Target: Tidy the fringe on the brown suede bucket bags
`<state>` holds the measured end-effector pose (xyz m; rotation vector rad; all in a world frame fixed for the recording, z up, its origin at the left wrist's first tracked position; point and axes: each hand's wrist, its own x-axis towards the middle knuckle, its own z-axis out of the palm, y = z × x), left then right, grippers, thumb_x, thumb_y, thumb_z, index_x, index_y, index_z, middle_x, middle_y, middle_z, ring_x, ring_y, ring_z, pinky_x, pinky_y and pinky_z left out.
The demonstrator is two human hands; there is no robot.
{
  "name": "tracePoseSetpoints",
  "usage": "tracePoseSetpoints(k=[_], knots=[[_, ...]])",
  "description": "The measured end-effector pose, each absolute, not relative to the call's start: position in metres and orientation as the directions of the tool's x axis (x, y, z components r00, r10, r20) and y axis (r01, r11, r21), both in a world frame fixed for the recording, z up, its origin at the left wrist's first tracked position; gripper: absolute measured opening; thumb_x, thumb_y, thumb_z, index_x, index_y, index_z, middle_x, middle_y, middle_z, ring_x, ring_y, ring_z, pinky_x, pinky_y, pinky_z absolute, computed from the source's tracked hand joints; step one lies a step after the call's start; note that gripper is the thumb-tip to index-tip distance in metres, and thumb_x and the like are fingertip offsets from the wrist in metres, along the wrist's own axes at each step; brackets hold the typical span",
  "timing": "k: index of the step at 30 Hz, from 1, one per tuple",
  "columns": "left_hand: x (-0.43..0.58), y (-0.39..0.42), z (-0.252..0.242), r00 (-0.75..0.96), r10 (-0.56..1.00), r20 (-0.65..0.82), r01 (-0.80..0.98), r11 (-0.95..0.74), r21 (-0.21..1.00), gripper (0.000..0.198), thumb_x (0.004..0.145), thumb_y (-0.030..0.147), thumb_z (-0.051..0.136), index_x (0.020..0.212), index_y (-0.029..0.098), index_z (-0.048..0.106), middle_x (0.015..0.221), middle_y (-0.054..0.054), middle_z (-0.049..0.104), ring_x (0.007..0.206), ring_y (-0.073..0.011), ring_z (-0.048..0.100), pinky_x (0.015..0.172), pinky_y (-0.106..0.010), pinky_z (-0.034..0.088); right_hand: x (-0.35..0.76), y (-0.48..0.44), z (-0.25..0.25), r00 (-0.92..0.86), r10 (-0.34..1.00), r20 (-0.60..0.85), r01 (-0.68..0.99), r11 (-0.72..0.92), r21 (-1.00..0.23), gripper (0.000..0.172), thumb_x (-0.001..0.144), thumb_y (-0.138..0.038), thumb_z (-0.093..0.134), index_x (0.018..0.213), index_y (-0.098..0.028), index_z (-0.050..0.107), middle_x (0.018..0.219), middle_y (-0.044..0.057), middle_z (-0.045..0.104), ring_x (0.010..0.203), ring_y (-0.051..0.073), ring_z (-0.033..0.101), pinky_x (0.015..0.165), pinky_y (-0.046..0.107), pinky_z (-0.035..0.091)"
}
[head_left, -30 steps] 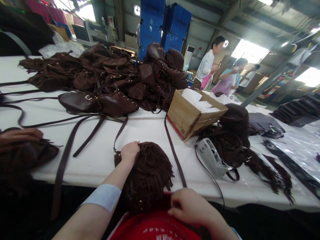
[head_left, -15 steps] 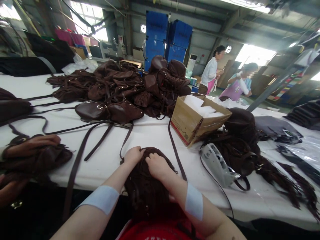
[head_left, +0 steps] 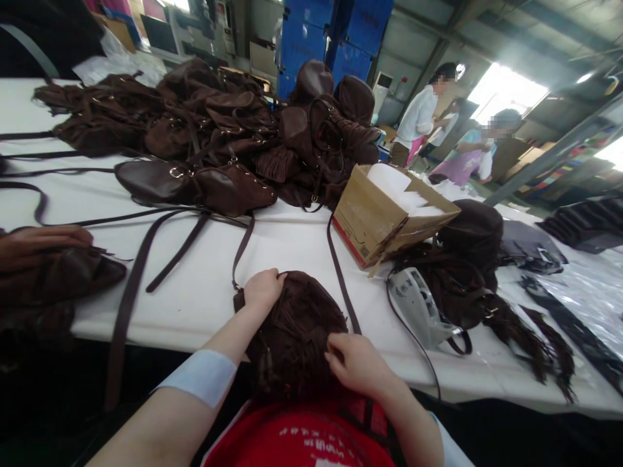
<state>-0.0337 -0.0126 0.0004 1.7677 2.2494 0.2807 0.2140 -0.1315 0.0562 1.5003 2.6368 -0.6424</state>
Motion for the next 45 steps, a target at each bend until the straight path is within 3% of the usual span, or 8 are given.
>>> tracePoseSetpoints(k=[5,9,12,19,24,29,39,45], knots=[[-0.037,-0.011,0.009,-0.236,0.963,-0.133,0.908,0.267,0.323,0.048,0.092,0.049,0.028,0.098,0.021,0.067,0.093,-0.014,0.071,0.09,-0.0292,0.066,0.069,-0.035,0.047,0.242,-0.16,0.048,-0.457,0.83,-0.32,0.866,0.334,-0.371,0.027,0.086,-0.033,0.056,0.063,-0.018,0.058,0.064,0.0,0.059,0.059,0.012,0.049,0.056,0.025,0.029],[-0.033,-0.014,0.015,-0.239,0.961,-0.142,0.913,0.272,0.304,0.048,0.094,0.046,0.026,0.101,0.018,0.064,0.094,-0.016,0.071,0.092,-0.0302,0.066,0.07,-0.036,0.047,0.24,-0.153,0.052,-0.418,0.901,-0.114,0.803,0.308,-0.51,0.011,0.087,-0.025,0.053,0.084,-0.019,0.062,0.08,0.002,0.063,0.071,0.014,0.056,0.065,0.024,0.04],[-0.035,-0.021,0.018,-0.15,0.979,-0.137,0.939,0.185,0.291,0.044,0.092,0.047,0.031,0.1,0.018,0.063,0.095,-0.016,0.07,0.093,-0.0291,0.066,0.073,-0.035,0.047,0.227,-0.125,0.047,-0.429,0.903,0.037,0.734,0.372,-0.568,0.02,0.088,-0.022,0.051,0.107,-0.02,0.058,0.104,0.006,0.063,0.096,0.017,0.058,0.086,0.029,0.045],[-0.053,-0.045,0.007,-0.016,0.989,-0.147,0.956,0.058,0.288,0.046,0.092,0.054,0.031,0.1,0.02,0.062,0.093,-0.013,0.071,0.089,-0.0267,0.066,0.075,-0.035,0.046,0.198,-0.051,0.053,-0.316,0.944,-0.095,0.891,0.26,-0.373,0.022,0.09,-0.023,0.048,0.107,-0.017,0.061,0.105,0.008,0.065,0.102,0.02,0.058,0.095,0.034,0.044],[-0.055,-0.041,0.001,-0.048,0.988,-0.15,0.934,0.097,0.344,0.049,0.091,0.057,0.03,0.092,0.022,0.064,0.092,-0.011,0.072,0.086,-0.0239,0.066,0.07,-0.031,0.045,0.152,-0.043,0.083,-0.62,0.78,0.085,0.761,0.624,-0.177,0.04,0.08,-0.012,0.052,0.12,-0.018,0.055,0.129,0.011,0.052,0.119,0.022,0.044,0.099,0.034,0.041],[-0.056,-0.034,0.0,-0.071,0.986,-0.149,0.929,0.12,0.349,0.047,0.09,0.055,0.033,0.085,0.021,0.065,0.088,-0.011,0.073,0.083,-0.0229,0.066,0.068,-0.03,0.044,0.129,-0.05,0.069,-0.669,0.736,-0.104,0.741,0.671,-0.016,0.022,0.088,-0.016,0.047,0.101,-0.013,0.064,0.106,0.014,0.061,0.105,0.025,0.051,0.086,0.035,0.047],[-0.057,-0.031,-0.002,-0.13,0.974,-0.186,0.919,0.189,0.346,0.046,0.089,0.055,0.032,0.088,0.023,0.066,0.093,-0.011,0.072,0.086,-0.0265,0.066,0.068,-0.032,0.045,0.23,-0.092,0.062,-0.444,0.849,-0.286,0.888,0.46,-0.013,0.033,0.093,-0.044,0.048,0.086,-0.018,0.067,0.083,0.009,0.069,0.079,0.022,0.065,0.068,0.029,0.043],[-0.056,-0.031,-0.004,-0.104,0.978,-0.179,0.936,0.157,0.316,0.05,0.088,0.057,0.03,0.092,0.023,0.066,0.094,-0.011,0.072,0.087,-0.0268,0.066,0.07,-0.032,0.046,0.229,-0.094,0.086,-0.46,0.877,-0.136,0.881,0.433,-0.188,0.025,0.094,-0.038,0.048,0.087,-0.019,0.063,0.085,0.005,0.067,0.082,0.017,0.061,0.072,0.027,0.041]])
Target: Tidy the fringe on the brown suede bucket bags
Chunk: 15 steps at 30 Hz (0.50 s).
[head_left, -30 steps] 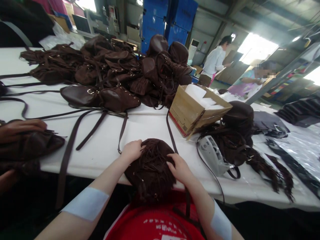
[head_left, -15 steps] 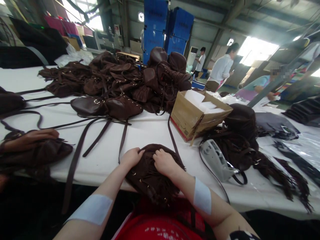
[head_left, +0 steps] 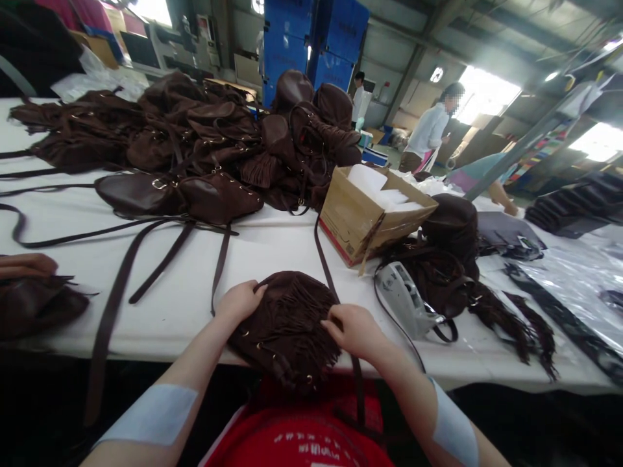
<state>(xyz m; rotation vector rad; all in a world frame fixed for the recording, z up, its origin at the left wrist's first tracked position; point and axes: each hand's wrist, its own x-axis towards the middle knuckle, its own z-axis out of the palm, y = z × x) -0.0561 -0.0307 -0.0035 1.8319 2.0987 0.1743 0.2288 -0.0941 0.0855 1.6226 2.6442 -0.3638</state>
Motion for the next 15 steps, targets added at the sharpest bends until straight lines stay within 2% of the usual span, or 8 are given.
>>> tracePoseSetpoints(k=[2,3,5,7,9,12,15], knots=[[-0.056,-0.031,-0.002,-0.097,0.981,-0.169,0.937,0.147,0.316,0.048,0.089,0.056,0.031,0.09,0.022,0.066,0.092,-0.011,0.072,0.086,-0.0258,0.066,0.069,-0.031,0.046,0.204,-0.089,0.089,-0.558,0.829,-0.033,0.801,0.529,-0.28,0.018,0.091,-0.033,0.053,0.099,-0.02,0.061,0.098,0.005,0.066,0.093,0.017,0.059,0.082,0.028,0.042],[-0.055,-0.032,-0.002,-0.09,0.983,-0.162,0.937,0.139,0.32,0.047,0.09,0.055,0.031,0.088,0.022,0.065,0.091,-0.011,0.072,0.086,-0.0252,0.067,0.069,-0.031,0.045,0.189,-0.086,0.088,-0.612,0.79,0.016,0.749,0.587,-0.308,0.022,0.088,-0.03,0.056,0.108,-0.02,0.06,0.11,0.006,0.063,0.102,0.018,0.056,0.088,0.029,0.041],[-0.056,-0.033,-0.001,-0.078,0.985,-0.151,0.934,0.125,0.334,0.045,0.09,0.054,0.032,0.087,0.022,0.064,0.09,-0.01,0.072,0.085,-0.0243,0.067,0.068,-0.031,0.045,0.16,-0.078,0.082,-0.707,0.703,0.076,0.654,0.69,-0.311,0.044,0.081,-0.025,0.062,0.124,-0.022,0.053,0.134,0.007,0.051,0.12,0.021,0.046,0.099,0.033,0.038],[-0.056,-0.034,-0.001,-0.071,0.987,-0.147,0.932,0.118,0.342,0.043,0.091,0.052,0.033,0.088,0.022,0.064,0.09,-0.01,0.072,0.085,-0.0238,0.067,0.068,-0.03,0.045,0.135,-0.071,0.073,-0.767,0.639,0.057,0.605,0.749,-0.271,0.059,0.075,-0.025,0.066,0.131,-0.023,0.048,0.142,0.007,0.043,0.125,0.025,0.04,0.101,0.037,0.038],[-0.056,-0.036,-0.001,-0.079,0.986,-0.145,0.933,0.124,0.337,0.043,0.091,0.052,0.034,0.09,0.022,0.064,0.091,-0.011,0.072,0.086,-0.0237,0.067,0.07,-0.031,0.045,0.12,-0.066,0.065,-0.78,0.626,-0.003,0.612,0.761,-0.214,0.051,0.075,-0.028,0.066,0.124,-0.019,0.054,0.131,0.009,0.052,0.119,0.027,0.044,0.098,0.04,0.041],[-0.054,-0.038,-0.001,-0.093,0.987,-0.134,0.935,0.133,0.327,0.045,0.091,0.054,0.033,0.091,0.022,0.065,0.093,-0.011,0.072,0.088,-0.0237,0.067,0.073,-0.031,0.046,0.117,-0.068,0.055,-0.767,0.639,-0.054,0.641,0.759,-0.118,0.024,0.084,-0.028,0.058,0.103,-0.014,0.063,0.108,0.011,0.061,0.106,0.025,0.051,0.091,0.037,0.045],[-0.053,-0.038,-0.001,-0.107,0.986,-0.127,0.935,0.144,0.325,0.046,0.091,0.054,0.033,0.092,0.022,0.066,0.093,-0.011,0.072,0.088,-0.0237,0.067,0.073,-0.032,0.046,0.133,-0.08,0.053,-0.77,0.626,-0.122,0.636,0.767,-0.078,0.019,0.09,-0.026,0.051,0.096,-0.014,0.064,0.099,0.01,0.062,0.095,0.022,0.056,0.083,0.033,0.047]])
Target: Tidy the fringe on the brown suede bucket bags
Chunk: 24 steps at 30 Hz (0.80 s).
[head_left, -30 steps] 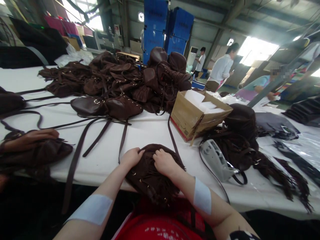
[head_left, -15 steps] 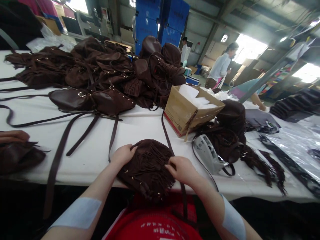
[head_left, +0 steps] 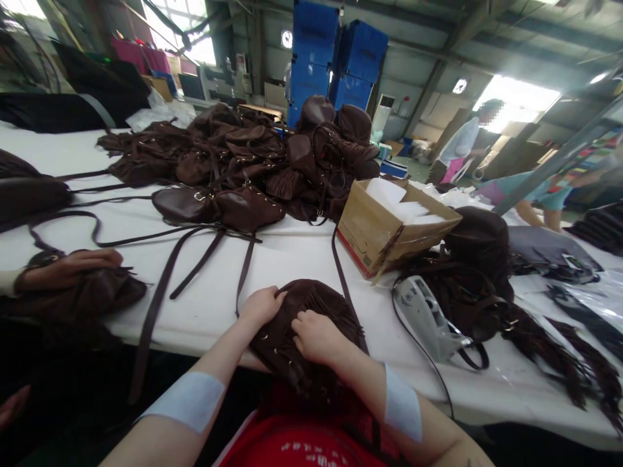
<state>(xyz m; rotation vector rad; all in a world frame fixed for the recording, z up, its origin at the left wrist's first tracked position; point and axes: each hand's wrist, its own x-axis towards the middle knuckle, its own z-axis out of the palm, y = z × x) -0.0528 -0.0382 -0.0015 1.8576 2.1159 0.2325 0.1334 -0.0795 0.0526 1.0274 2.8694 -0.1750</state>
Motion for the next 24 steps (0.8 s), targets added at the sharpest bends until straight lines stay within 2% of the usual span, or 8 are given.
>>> tracePoseSetpoints(k=[7,15,24], knots=[[-0.051,-0.035,-0.001,-0.012,0.991,-0.13,0.954,0.05,0.295,0.048,0.09,0.057,0.032,0.093,0.023,0.067,0.092,-0.01,0.072,0.089,-0.0249,0.066,0.072,-0.032,0.046,0.182,-0.111,0.065,-0.804,0.557,-0.207,0.585,0.804,-0.109,0.025,0.092,-0.034,0.051,0.088,-0.016,0.067,0.09,0.008,0.064,0.087,0.02,0.057,0.081,0.032,0.043],[-0.05,-0.032,-0.005,0.005,0.987,-0.161,0.954,0.043,0.296,0.052,0.087,0.062,0.034,0.093,0.024,0.069,0.093,-0.01,0.072,0.09,-0.0269,0.065,0.073,-0.033,0.046,0.195,-0.133,0.077,-0.765,0.582,-0.276,0.633,0.758,-0.157,0.02,0.087,-0.034,0.058,0.089,-0.016,0.065,0.085,0.007,0.067,0.086,0.021,0.056,0.083,0.032,0.04],[-0.048,-0.035,-0.004,0.007,0.983,-0.186,0.953,0.05,0.3,0.051,0.088,0.061,0.032,0.096,0.026,0.069,0.094,-0.009,0.072,0.09,-0.0246,0.065,0.074,-0.031,0.046,0.199,-0.15,0.079,-0.703,0.611,-0.364,0.704,0.67,-0.236,0.018,0.084,-0.028,0.054,0.097,-0.018,0.061,0.098,0.008,0.065,0.092,0.022,0.057,0.079,0.032,0.041]])
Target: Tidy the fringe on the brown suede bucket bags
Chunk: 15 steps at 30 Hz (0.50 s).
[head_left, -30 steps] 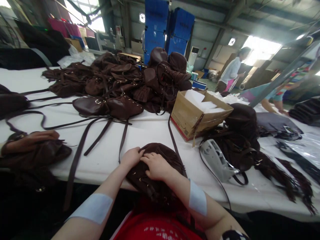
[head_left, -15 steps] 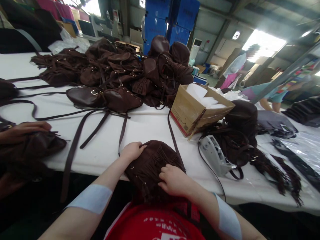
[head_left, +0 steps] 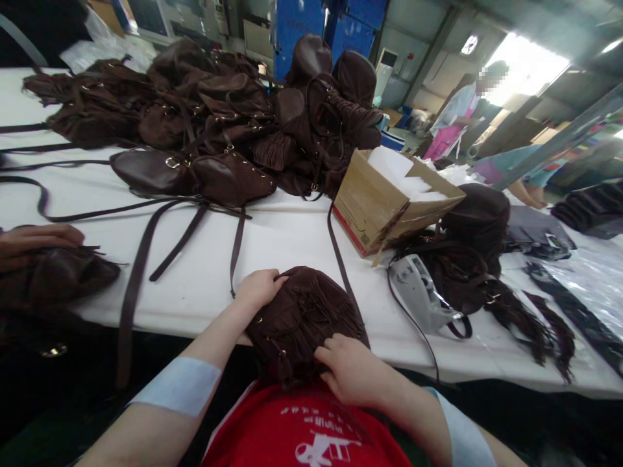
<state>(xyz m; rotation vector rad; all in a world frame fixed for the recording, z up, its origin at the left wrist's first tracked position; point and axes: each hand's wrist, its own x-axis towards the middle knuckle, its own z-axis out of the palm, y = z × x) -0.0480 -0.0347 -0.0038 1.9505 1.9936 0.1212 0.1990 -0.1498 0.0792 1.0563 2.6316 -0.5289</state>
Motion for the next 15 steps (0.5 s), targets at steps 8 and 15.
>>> tracePoseSetpoints(k=[8,15], knots=[[-0.049,-0.036,-0.005,0.018,0.986,-0.166,0.957,0.031,0.29,0.053,0.089,0.06,0.029,0.094,0.026,0.068,0.09,-0.009,0.072,0.085,-0.0246,0.066,0.069,-0.032,0.046,0.213,-0.139,0.088,-0.649,0.601,-0.466,0.744,0.372,-0.555,0.041,0.082,-0.026,0.057,0.123,-0.02,0.054,0.101,0.005,0.066,0.083,0.016,0.061,0.074,0.026,0.044],[-0.048,-0.032,-0.005,-0.031,0.984,-0.175,0.956,0.08,0.281,0.053,0.089,0.059,0.028,0.096,0.024,0.067,0.092,-0.011,0.071,0.085,-0.0268,0.065,0.07,-0.034,0.046,0.251,-0.16,0.092,-0.676,0.626,-0.388,0.659,0.279,-0.699,0.025,0.078,-0.018,0.062,0.103,-0.021,0.065,0.119,0.005,0.061,0.096,0.017,0.061,0.083,0.027,0.047]])
